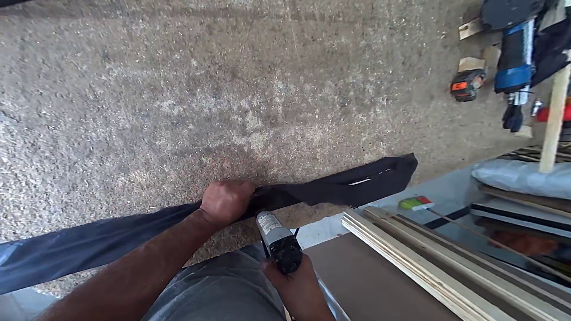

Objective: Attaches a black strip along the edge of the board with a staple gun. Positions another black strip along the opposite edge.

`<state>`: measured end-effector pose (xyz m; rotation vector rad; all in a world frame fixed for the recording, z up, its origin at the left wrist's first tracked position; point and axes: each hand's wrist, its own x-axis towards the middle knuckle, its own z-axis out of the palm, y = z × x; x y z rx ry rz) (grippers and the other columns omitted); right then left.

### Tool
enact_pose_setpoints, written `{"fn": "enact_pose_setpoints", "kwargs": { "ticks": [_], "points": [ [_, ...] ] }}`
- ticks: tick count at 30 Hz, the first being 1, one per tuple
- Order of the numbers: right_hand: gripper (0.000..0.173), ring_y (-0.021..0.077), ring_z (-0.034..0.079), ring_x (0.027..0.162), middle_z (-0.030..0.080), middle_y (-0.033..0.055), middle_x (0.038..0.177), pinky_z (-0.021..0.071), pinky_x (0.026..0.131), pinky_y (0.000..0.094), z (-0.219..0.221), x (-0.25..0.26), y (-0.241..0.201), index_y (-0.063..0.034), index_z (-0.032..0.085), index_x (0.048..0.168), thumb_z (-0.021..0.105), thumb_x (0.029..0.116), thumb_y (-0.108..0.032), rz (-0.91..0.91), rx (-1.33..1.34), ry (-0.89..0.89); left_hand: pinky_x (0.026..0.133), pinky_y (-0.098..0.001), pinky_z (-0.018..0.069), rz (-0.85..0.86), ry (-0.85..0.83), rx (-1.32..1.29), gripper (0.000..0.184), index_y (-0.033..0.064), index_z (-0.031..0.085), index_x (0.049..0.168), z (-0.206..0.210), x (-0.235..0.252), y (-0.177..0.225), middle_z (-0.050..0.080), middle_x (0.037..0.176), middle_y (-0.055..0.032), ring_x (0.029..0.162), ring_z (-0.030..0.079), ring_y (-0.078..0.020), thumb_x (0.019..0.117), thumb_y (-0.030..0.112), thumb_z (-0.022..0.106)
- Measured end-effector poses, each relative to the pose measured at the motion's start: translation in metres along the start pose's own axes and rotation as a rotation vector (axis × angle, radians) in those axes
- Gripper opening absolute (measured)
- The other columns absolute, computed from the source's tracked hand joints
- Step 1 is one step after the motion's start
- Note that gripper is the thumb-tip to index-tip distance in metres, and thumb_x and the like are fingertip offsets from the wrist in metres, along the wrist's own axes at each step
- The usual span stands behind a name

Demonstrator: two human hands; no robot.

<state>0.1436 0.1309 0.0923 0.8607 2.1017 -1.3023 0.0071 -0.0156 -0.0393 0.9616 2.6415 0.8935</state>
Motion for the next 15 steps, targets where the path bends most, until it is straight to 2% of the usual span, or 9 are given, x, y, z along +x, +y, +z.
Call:
{"fn": "enact_pose_setpoints", "kwargs": {
  "ticks": [4, 8, 13, 15],
  "points": [
    [0.035, 0.0038, 0.064, 0.063, 0.068, -0.0055, 0.077, 0.0569, 0.059, 0.0269, 0.002, 0.002, -0.002, -0.0079, 0.068, 0.112, 0.073, 0.0844, -0.030, 0.019, 0.014, -0.007, 0.046, -0.0452, 0.0515, 0.005, -0.003, 0.005, 0.025, 0.0113, 0.066, 0.079, -0.001, 0.000, 0.000, 0.062, 0.062, -0.0060, 0.056, 0.066, -0.0258, 0.0989, 0.026, 0.062],
    [0.037, 0.0028, 0.065, 0.066, 0.069, -0.0054, 0.079, 0.0570, 0.062, 0.0258, 0.002, 0.002, -0.007, -0.0074, 0.068, 0.115, 0.072, 0.0847, -0.029, 0.028, -0.028, -0.005, 0.046, -0.0444, 0.0512, 0.008, -0.002, 0.001, 0.026, 0.0116, 0.066, 0.079, -0.001, 0.001, 0.000, 0.062, 0.062, -0.0054, 0.056, 0.066, -0.0250, 0.0994, 0.026, 0.061],
    [0.032, 0.0031, 0.064, 0.066, 0.067, -0.0054, 0.078, 0.0556, 0.062, 0.0266, 0.003, 0.003, -0.019, -0.0105, 0.068, 0.110, 0.071, 0.0830, -0.028, 0.088, -0.101, -0.008, 0.047, -0.0440, 0.0514, 0.014, 0.008, 0.013, 0.024, 0.0121, 0.066, 0.080, 0.002, 0.000, -0.002, 0.062, 0.063, -0.0050, 0.056, 0.066, -0.0245, 0.0991, 0.026, 0.062],
    [0.036, 0.0043, 0.064, 0.067, 0.067, -0.0050, 0.080, 0.0560, 0.062, 0.0277, 0.000, 0.002, -0.019, -0.0093, 0.067, 0.114, 0.071, 0.0845, -0.030, 0.097, -0.065, -0.028, 0.050, -0.0456, 0.0535, -0.017, -0.041, 0.011, 0.026, 0.0133, 0.069, 0.083, 0.000, 0.002, 0.000, 0.065, 0.065, -0.0050, 0.059, 0.068, -0.0250, 0.1007, 0.031, 0.061]
  ]
}}
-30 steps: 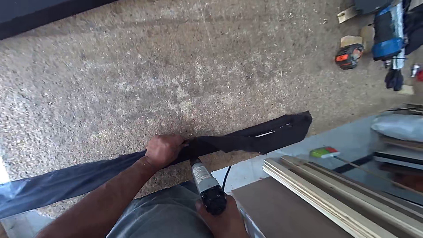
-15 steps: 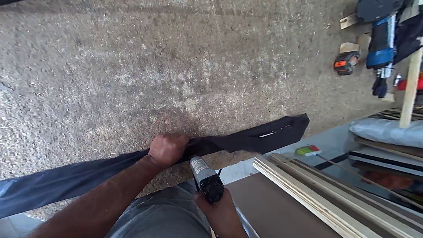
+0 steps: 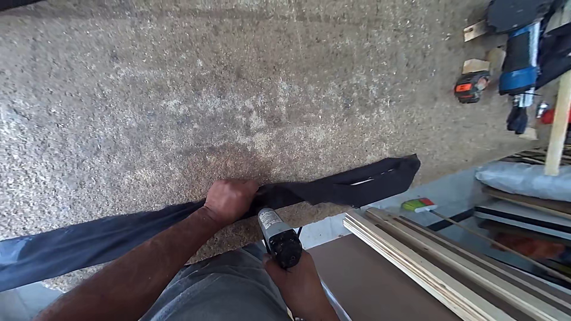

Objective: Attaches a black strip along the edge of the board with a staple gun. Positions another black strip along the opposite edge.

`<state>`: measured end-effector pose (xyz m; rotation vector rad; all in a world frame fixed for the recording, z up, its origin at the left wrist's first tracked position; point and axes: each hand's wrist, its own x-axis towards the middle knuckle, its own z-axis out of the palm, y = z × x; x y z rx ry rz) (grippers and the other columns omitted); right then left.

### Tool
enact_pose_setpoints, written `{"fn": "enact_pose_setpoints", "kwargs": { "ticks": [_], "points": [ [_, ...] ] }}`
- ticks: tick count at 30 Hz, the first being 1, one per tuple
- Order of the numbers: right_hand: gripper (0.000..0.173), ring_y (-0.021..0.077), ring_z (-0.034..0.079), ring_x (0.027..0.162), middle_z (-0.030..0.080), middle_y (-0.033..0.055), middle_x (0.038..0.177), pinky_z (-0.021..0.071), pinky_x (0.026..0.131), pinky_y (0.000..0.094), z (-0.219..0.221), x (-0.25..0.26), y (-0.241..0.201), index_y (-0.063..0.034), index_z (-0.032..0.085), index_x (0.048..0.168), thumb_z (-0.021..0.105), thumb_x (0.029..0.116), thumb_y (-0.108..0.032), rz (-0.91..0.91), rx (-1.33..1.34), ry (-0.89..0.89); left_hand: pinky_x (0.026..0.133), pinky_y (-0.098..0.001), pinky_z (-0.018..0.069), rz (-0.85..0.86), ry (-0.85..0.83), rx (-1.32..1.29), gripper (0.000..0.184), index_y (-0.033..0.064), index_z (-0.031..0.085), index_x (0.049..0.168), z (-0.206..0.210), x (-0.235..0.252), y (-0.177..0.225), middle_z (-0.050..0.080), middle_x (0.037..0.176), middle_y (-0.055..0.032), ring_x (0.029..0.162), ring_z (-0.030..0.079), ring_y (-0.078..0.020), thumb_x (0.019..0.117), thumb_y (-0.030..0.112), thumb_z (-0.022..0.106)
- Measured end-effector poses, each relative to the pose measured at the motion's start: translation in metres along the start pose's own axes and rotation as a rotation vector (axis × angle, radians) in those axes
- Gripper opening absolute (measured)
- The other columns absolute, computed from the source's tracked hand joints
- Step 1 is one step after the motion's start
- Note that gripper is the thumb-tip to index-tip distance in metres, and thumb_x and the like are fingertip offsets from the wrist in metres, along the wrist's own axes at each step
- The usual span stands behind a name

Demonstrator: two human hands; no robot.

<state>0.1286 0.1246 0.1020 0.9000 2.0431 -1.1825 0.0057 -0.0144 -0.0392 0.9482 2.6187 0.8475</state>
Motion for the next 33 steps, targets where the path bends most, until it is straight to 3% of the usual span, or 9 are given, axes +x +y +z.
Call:
{"fn": "enact_pose_setpoints", "kwargs": {
  "ticks": [2, 4, 7, 10, 12, 14, 17, 22, 33],
  "points": [
    [0.042, 0.0049, 0.066, 0.067, 0.069, -0.0046, 0.082, 0.0583, 0.063, 0.0281, -0.001, -0.005, 0.009, -0.0064, 0.065, 0.120, 0.073, 0.0859, -0.030, -0.056, 0.067, 0.011, 0.061, -0.0530, 0.0580, -0.097, -0.231, -0.037, 0.037, 0.0158, 0.073, 0.096, -0.019, 0.011, 0.004, 0.072, 0.076, -0.0069, 0.071, 0.073, -0.0285, 0.1031, 0.048, 0.056],
    [0.037, 0.0051, 0.066, 0.065, 0.069, -0.0042, 0.079, 0.0587, 0.060, 0.0285, -0.002, -0.014, 0.021, -0.0058, 0.066, 0.113, 0.073, 0.0853, -0.029, -0.120, 0.121, 0.062, 0.072, -0.0608, 0.0572, -0.181, -0.571, -0.057, 0.051, 0.0180, 0.071, 0.112, -0.054, 0.028, 0.004, 0.073, 0.086, -0.0101, 0.083, 0.073, -0.0337, 0.0961, 0.065, 0.057],
    [0.033, 0.0059, 0.065, 0.063, 0.069, -0.0036, 0.078, 0.0589, 0.059, 0.0288, -0.005, -0.025, 0.030, -0.0055, 0.067, 0.109, 0.073, 0.0863, -0.029, -0.147, 0.132, 0.100, 0.078, -0.0612, 0.0561, -0.190, -0.873, 0.026, 0.061, 0.0248, 0.067, 0.127, -0.094, 0.027, -0.007, 0.073, 0.095, -0.0064, 0.091, 0.071, -0.0309, 0.0798, 0.062, 0.079],
    [0.033, 0.0053, 0.065, 0.062, 0.068, -0.0043, 0.077, 0.0578, 0.058, 0.0282, -0.002, -0.027, 0.031, -0.0063, 0.067, 0.108, 0.073, 0.0863, -0.030, -0.132, 0.090, 0.091, 0.078, -0.0557, 0.0557, -0.182, -0.966, 0.122, 0.034, 0.0245, 0.073, 0.108, -0.107, 0.007, -0.027, 0.071, 0.092, -0.0019, 0.091, 0.069, -0.0257, 0.0897, 0.053, 0.073],
    [0.034, 0.0050, 0.064, 0.063, 0.068, -0.0046, 0.077, 0.0574, 0.059, 0.0282, 0.002, -0.026, 0.031, -0.0068, 0.067, 0.110, 0.072, 0.0866, -0.031, -0.133, 0.084, 0.069, 0.080, -0.0543, 0.0566, -0.217, -0.884, 0.112, 0.028, 0.0244, 0.075, 0.101, -0.110, -0.008, -0.036, 0.072, 0.096, -0.0005, 0.093, 0.070, -0.0236, 0.0972, 0.050, 0.065],
    [0.036, 0.0043, 0.065, 0.066, 0.069, -0.0047, 0.079, 0.0579, 0.062, 0.0277, 0.007, -0.024, 0.029, -0.0064, 0.067, 0.114, 0.072, 0.0872, -0.031, -0.155, 0.076, 0.048, 0.085, -0.0537, 0.0578, -0.272, -0.726, 0.007, 0.025, 0.0236, 0.076, 0.105, -0.107, -0.025, -0.038, 0.071, 0.105, -0.0001, 0.099, 0.069, -0.0218, 0.0999, 0.045, 0.064],
    [0.035, 0.0044, 0.066, 0.068, 0.069, -0.0040, 0.081, 0.0580, 0.065, 0.0281, 0.015, -0.022, 0.024, -0.0064, 0.068, 0.113, 0.072, 0.0871, -0.030, -0.162, 0.056, 0.031, 0.077, -0.0566, 0.0582, -0.344, -0.454, -0.105, 0.019, 0.0218, 0.075, 0.107, -0.089, -0.053, -0.034, 0.075, 0.093, -0.0028, 0.087, 0.073, -0.0249, 0.1002, 0.037, 0.067],
    [0.031, 0.0033, 0.064, 0.069, 0.068, -0.0040, 0.080, 0.0565, 0.065, 0.0264, 0.023, -0.017, 0.017, -0.0066, 0.069, 0.109, 0.071, 0.0875, -0.029, -0.153, 0.054, 0.020, 0.068, -0.0531, 0.0601, -0.152, 0.049, -0.120, 0.010, 0.0113, 0.076, 0.098, -0.050, -0.081, -0.045, 0.075, 0.085, -0.0092, 0.077, 0.074, -0.0284, 0.0905, 0.017, 0.072],
    [0.024, 0.0051, 0.061, 0.059, 0.064, -0.0049, 0.073, 0.0547, 0.056, 0.0263, 0.031, -0.006, 0.011, -0.0073, 0.067, 0.102, 0.068, 0.0893, -0.028, -0.123, 0.071, 0.015, 0.063, -0.0492, 0.0595, -0.165, 0.129, -0.109, 0.014, 0.0089, 0.075, 0.096, -0.041, -0.083, -0.048, 0.074, 0.078, -0.0082, 0.070, 0.073, -0.0260, 0.0949, 0.017, 0.064]
  ]
}}
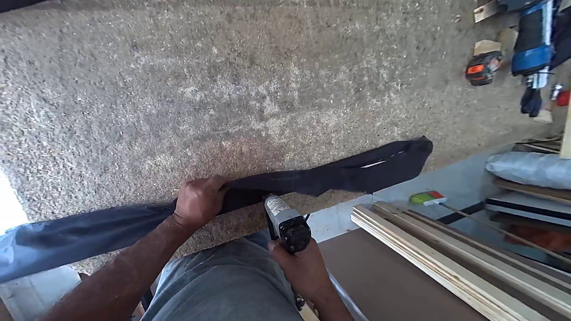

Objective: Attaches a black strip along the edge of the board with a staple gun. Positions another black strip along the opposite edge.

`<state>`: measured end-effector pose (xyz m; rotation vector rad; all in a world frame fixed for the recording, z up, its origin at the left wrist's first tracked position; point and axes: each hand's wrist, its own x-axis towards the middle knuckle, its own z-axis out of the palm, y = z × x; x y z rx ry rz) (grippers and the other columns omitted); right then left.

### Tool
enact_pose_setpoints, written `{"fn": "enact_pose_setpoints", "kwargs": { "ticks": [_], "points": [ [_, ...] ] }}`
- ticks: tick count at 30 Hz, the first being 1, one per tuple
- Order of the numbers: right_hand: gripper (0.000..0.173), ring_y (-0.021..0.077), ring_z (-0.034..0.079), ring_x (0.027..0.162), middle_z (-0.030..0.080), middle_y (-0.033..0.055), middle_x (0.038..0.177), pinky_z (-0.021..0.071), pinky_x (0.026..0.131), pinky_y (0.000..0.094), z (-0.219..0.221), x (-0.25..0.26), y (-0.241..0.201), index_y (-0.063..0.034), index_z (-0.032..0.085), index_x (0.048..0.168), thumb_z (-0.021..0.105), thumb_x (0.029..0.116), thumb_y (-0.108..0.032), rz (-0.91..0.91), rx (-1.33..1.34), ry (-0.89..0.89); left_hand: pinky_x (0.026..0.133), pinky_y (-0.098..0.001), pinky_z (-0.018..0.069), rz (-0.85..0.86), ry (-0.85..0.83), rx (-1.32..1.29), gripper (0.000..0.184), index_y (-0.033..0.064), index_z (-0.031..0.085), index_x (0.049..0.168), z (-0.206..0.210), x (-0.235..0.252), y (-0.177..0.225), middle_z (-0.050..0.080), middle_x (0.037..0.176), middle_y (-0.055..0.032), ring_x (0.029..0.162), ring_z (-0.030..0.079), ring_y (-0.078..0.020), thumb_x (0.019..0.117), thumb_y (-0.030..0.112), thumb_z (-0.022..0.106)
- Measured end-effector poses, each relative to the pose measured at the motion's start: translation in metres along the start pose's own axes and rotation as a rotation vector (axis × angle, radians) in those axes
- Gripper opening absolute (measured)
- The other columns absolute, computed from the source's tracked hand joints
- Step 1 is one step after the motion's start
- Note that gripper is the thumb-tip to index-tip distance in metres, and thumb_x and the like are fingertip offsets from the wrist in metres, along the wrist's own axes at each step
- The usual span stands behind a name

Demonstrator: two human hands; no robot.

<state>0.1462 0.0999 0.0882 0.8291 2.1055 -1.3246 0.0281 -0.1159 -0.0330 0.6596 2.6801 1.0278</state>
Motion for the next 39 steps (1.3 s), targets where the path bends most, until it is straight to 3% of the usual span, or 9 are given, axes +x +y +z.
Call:
{"fn": "enact_pose_setpoints", "kwargs": {
  "ticks": [5, 9, 23, 26, 28, 31, 34, 37, 39],
  "points": [
    [0.030, 0.0064, 0.062, 0.061, 0.066, -0.0036, 0.078, 0.0560, 0.057, 0.0275, 0.005, -0.001, -0.005, -0.0058, 0.068, 0.112, 0.067, 0.0905, -0.027, 0.005, 0.011, -0.033, 0.061, -0.0505, 0.0590, -0.004, -0.003, 0.025, 0.016, 0.0097, 0.075, 0.095, 0.002, -0.001, -0.002, 0.073, 0.076, -0.0085, 0.068, 0.073, -0.0270, 0.0966, 0.019, 0.062],
    [0.026, 0.0055, 0.062, 0.062, 0.065, -0.0037, 0.076, 0.0549, 0.058, 0.0272, 0.018, -0.005, -0.010, -0.0068, 0.067, 0.105, 0.068, 0.0898, -0.028, -0.007, 0.022, -0.067, 0.060, -0.0500, 0.0583, -0.013, -0.014, 0.023, 0.015, 0.0099, 0.074, 0.094, 0.002, 0.000, -0.002, 0.072, 0.074, -0.0082, 0.068, 0.073, -0.0263, 0.0965, 0.018, 0.062],
    [0.033, 0.0048, 0.068, 0.083, 0.071, -0.0011, 0.089, 0.0575, 0.076, 0.0274, 0.056, -0.014, -0.028, -0.0078, 0.070, 0.111, 0.070, 0.0872, -0.031, -0.038, -0.102, -0.130, 0.061, -0.0524, 0.0575, -0.061, -0.059, 0.019, 0.015, 0.0111, 0.073, 0.095, -0.001, 0.003, 0.000, 0.072, 0.074, -0.0081, 0.068, 0.073, -0.0280, 0.0978, 0.022, 0.063],
    [0.035, 0.0068, 0.068, 0.082, 0.071, -0.0004, 0.090, 0.0578, 0.077, 0.0303, 0.059, -0.016, -0.030, -0.0080, 0.069, 0.113, 0.069, 0.0880, -0.032, -0.031, -0.120, -0.124, 0.072, -0.0588, 0.0581, -0.176, -0.394, 0.034, 0.033, 0.0172, 0.073, 0.108, -0.034, 0.019, 0.006, 0.074, 0.083, -0.0085, 0.079, 0.073, -0.0302, 0.1010, 0.048, 0.061],
    [0.035, 0.0069, 0.067, 0.081, 0.071, -0.0005, 0.090, 0.0573, 0.076, 0.0302, 0.059, -0.017, -0.032, -0.0075, 0.069, 0.115, 0.069, 0.0886, -0.031, -0.005, -0.099, -0.132, 0.076, -0.0610, 0.0580, -0.181, -0.691, 0.129, 0.050, 0.0232, 0.071, 0.119, -0.068, 0.028, 0.002, 0.074, 0.090, -0.0075, 0.085, 0.072, -0.0302, 0.0893, 0.064, 0.069],
    [0.031, 0.0074, 0.064, 0.068, 0.067, -0.0019, 0.082, 0.0570, 0.065, 0.0298, 0.062, -0.016, -0.025, -0.0073, 0.068, 0.110, 0.068, 0.0892, -0.030, -0.004, -0.036, -0.118, 0.074, -0.0590, 0.0566, -0.184, -0.901, 0.331, 0.044, 0.0278, 0.073, 0.112, -0.107, 0.019, -0.018, 0.073, 0.089, -0.0023, 0.086, 0.071, -0.0268, 0.0815, 0.059, 0.079],
    [0.024, 0.0071, 0.063, 0.061, 0.065, -0.0037, 0.075, 0.0558, 0.060, 0.0287, 0.070, -0.019, -0.020, -0.0084, 0.068, 0.102, 0.068, 0.0892, -0.028, 0.005, -0.033, -0.097, 0.075, -0.0591, 0.0558, -0.262, -0.794, 0.324, 0.024, 0.0284, 0.077, 0.099, -0.123, -0.005, -0.045, 0.074, 0.087, 0.0000, 0.086, 0.071, -0.0248, 0.0964, 0.050, 0.067],
    [0.022, 0.0085, 0.061, 0.060, 0.063, -0.0034, 0.072, 0.0552, 0.059, 0.0304, 0.076, -0.021, -0.022, -0.0091, 0.068, 0.098, 0.067, 0.0902, -0.029, 0.021, -0.041, -0.065, 0.088, -0.0592, 0.0569, -0.301, -0.521, 0.138, 0.020, 0.0231, 0.078, 0.108, -0.118, -0.035, -0.055, 0.073, 0.107, -0.0028, 0.100, 0.070, -0.0253, 0.0979, 0.038, 0.069],
    [0.021, 0.0090, 0.061, 0.059, 0.063, -0.0033, 0.071, 0.0554, 0.059, 0.0310, 0.080, -0.023, -0.026, -0.0094, 0.067, 0.097, 0.067, 0.0902, -0.029, 0.038, -0.011, -0.035, 0.085, -0.0604, 0.0582, -0.261, -0.335, 0.018, 0.015, 0.0183, 0.079, 0.108, -0.108, -0.053, -0.058, 0.076, 0.104, -0.0063, 0.096, 0.073, -0.0276, 0.0973, 0.024, 0.071]
  ]
}}
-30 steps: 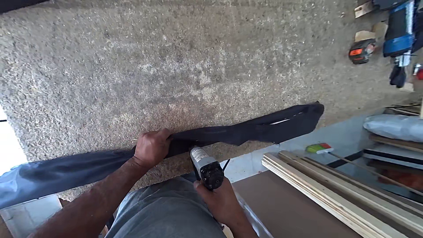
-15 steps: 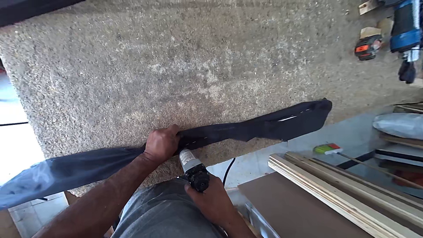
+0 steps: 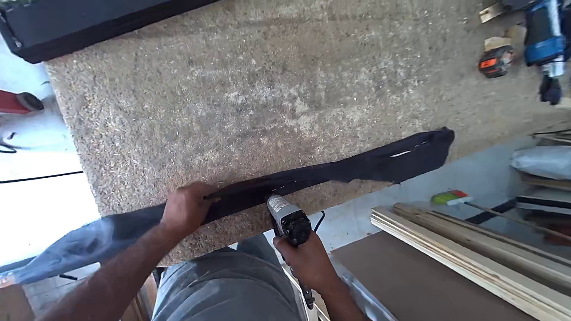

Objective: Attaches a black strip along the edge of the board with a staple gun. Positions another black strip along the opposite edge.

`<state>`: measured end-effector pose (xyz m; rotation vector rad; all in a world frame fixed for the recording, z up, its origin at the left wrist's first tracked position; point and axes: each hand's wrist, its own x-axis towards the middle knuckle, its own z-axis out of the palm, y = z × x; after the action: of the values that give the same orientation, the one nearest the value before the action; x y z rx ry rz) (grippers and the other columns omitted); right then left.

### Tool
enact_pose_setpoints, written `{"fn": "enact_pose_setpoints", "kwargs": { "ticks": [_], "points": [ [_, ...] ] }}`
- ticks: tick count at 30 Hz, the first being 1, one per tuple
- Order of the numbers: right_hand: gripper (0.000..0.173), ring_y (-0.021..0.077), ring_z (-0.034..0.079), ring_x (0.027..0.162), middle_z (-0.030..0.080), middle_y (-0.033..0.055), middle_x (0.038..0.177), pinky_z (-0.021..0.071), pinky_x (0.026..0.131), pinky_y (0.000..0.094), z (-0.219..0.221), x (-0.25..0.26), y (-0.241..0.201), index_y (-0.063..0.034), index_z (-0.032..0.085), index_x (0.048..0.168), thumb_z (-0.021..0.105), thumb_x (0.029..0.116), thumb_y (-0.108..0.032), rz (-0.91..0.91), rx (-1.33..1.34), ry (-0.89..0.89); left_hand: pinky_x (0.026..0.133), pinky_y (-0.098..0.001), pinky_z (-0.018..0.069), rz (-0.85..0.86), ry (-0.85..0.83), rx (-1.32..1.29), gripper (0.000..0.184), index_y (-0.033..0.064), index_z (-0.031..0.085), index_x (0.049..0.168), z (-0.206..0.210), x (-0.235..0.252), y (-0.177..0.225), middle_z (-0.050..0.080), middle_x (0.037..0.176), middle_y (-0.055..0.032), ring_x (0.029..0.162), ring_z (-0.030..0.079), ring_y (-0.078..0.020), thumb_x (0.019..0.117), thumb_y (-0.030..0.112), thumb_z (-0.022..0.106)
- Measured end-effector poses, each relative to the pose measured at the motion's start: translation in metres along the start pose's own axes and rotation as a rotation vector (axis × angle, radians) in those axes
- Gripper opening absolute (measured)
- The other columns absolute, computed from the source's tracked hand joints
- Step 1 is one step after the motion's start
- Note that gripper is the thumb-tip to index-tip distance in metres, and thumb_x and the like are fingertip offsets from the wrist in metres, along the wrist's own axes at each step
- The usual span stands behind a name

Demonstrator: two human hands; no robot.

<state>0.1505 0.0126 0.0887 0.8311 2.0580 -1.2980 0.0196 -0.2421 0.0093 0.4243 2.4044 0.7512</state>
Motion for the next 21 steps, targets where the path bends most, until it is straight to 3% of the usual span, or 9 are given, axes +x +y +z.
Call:
{"fn": "enact_pose_setpoints", "kwargs": {
  "ticks": [4, 8, 11, 13, 17, 21],
  "points": [
    [0.019, 0.0084, 0.060, 0.058, 0.063, -0.0038, 0.071, 0.0552, 0.057, 0.0299, 0.009, -0.002, -0.001, -0.0089, 0.066, 0.096, 0.068, 0.0894, -0.027, -0.007, 0.070, 0.064, 0.068, -0.0610, 0.0583, 0.125, 0.268, -0.080, 0.016, 0.0156, 0.079, 0.101, 0.026, -0.009, -0.015, 0.078, 0.089, -0.0084, 0.079, 0.075, -0.0300, 0.0936, 0.014, 0.065],
    [0.018, 0.0089, 0.060, 0.056, 0.061, -0.0042, 0.068, 0.0544, 0.055, 0.0291, 0.018, -0.004, -0.003, -0.0072, 0.067, 0.098, 0.068, 0.0898, -0.023, 0.029, 0.132, 0.102, 0.059, -0.0578, 0.0571, 0.162, 0.325, -0.071, 0.017, 0.0135, 0.079, 0.098, 0.032, -0.008, -0.018, 0.076, 0.083, -0.0092, 0.071, 0.075, -0.0302, 0.0918, 0.015, 0.063],
    [0.014, 0.0089, 0.058, 0.053, 0.060, -0.0042, 0.065, 0.0529, 0.053, 0.0287, 0.025, -0.005, -0.005, -0.0074, 0.066, 0.094, 0.067, 0.0891, -0.021, 0.019, 0.165, 0.126, 0.058, -0.0553, 0.0571, 0.173, 0.333, -0.070, 0.016, 0.0131, 0.079, 0.096, 0.032, -0.007, -0.020, 0.076, 0.081, -0.0084, 0.070, 0.074, -0.0287, 0.0911, 0.016, 0.063],
    [0.019, 0.0088, 0.058, 0.054, 0.061, -0.0041, 0.067, 0.0532, 0.052, 0.0282, 0.030, -0.006, -0.006, -0.0061, 0.067, 0.102, 0.067, 0.0896, -0.021, 0.022, 0.178, 0.109, 0.057, -0.0543, 0.0565, 0.178, 0.337, -0.069, 0.016, 0.0128, 0.078, 0.095, 0.033, -0.006, -0.020, 0.076, 0.081, -0.0083, 0.069, 0.074, -0.0283, 0.0914, 0.016, 0.063],
    [0.021, 0.0078, 0.059, 0.056, 0.062, -0.0045, 0.069, 0.0530, 0.054, 0.0283, 0.046, -0.010, -0.012, -0.0066, 0.067, 0.100, 0.068, 0.0900, -0.024, 0.021, 0.154, 0.071, 0.057, -0.0535, 0.0566, 0.168, 0.340, -0.073, 0.015, 0.0130, 0.078, 0.095, 0.033, -0.007, -0.020, 0.076, 0.081, -0.0076, 0.068, 0.074, -0.0274, 0.0912, 0.016, 0.064],
    [0.029, 0.0075, 0.062, 0.060, 0.066, -0.0029, 0.077, 0.0561, 0.057, 0.0275, 0.063, -0.015, -0.023, -0.0042, 0.068, 0.111, 0.068, 0.0896, -0.023, 0.014, 0.135, 0.022, 0.056, -0.0533, 0.0564, 0.163, 0.331, -0.070, 0.016, 0.0132, 0.078, 0.096, 0.035, -0.006, -0.022, 0.076, 0.080, -0.0072, 0.068, 0.074, -0.0273, 0.0916, 0.017, 0.063]
  ]
}}
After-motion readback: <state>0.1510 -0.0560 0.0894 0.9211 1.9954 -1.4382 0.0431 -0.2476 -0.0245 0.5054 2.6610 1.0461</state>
